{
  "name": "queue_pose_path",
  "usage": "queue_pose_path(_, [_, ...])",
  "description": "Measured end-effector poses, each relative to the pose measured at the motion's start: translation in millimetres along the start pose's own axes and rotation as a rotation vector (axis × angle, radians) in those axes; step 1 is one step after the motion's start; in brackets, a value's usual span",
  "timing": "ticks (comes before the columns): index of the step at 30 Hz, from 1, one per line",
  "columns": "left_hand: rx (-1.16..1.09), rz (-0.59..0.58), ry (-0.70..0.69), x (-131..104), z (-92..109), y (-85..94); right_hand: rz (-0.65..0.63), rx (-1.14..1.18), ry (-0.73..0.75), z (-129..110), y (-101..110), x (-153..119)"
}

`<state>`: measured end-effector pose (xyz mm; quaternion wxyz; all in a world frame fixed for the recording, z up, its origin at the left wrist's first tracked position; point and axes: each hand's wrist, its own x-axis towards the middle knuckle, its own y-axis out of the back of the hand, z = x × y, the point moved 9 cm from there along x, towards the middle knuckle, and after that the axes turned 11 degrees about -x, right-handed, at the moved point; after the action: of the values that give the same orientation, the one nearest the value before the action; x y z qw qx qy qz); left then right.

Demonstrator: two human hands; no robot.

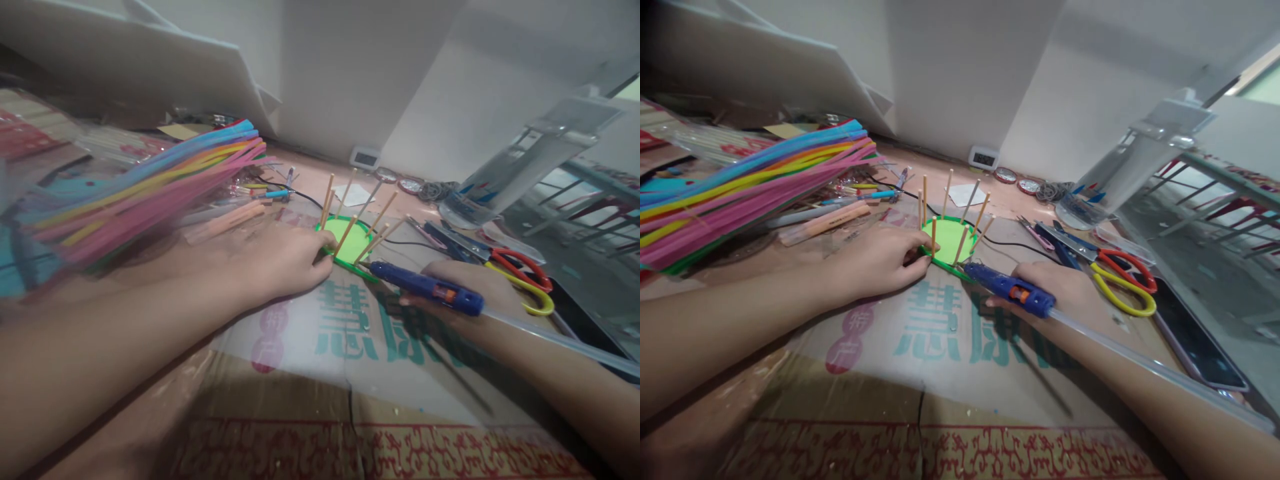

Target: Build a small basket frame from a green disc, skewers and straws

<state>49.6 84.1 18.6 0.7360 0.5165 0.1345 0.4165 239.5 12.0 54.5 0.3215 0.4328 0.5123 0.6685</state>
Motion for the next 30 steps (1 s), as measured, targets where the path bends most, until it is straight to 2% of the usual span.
queue_pose_path(8, [-0.014, -0.003, 0.003, 0, 1, 1.4, -0.029, 0.023, -0.023, 2, -5, -1])
queue_pose_path(14, [-0.028, 0.003, 0.006, 0, -1, 0.5, -0.053, 0.081, -0.016, -4, -2, 2])
queue_pose_path(16, [-0.024, 0.008, -0.004, 0, -1, 0.1, -0.060, 0.140, -0.021, -3, 0, 2])
queue_pose_path(19, [-0.018, 0.003, -0.004, 0, -1, -0.4, -0.053, 0.358, -0.125, 9, 1, -2])
queue_pose_path(21, [-0.009, -0.007, 0.007, 0, -2, -0.5, 0.004, 0.567, -0.225, 21, 5, -7])
queue_pose_path(24, [-0.008, -0.020, 0.008, 0, 0, -0.2, 0.209, 0.765, -0.331, 36, 27, -13])
queue_pose_path(27, [-0.027, -0.012, -0.007, -1, 3, 1.5, 0.306, 0.781, -0.412, 47, 48, -5])
queue_pose_path(30, [-0.013, 0.001, -0.002, -1, 3, 2.7, 0.360, 0.712, -0.517, 65, 61, 19])
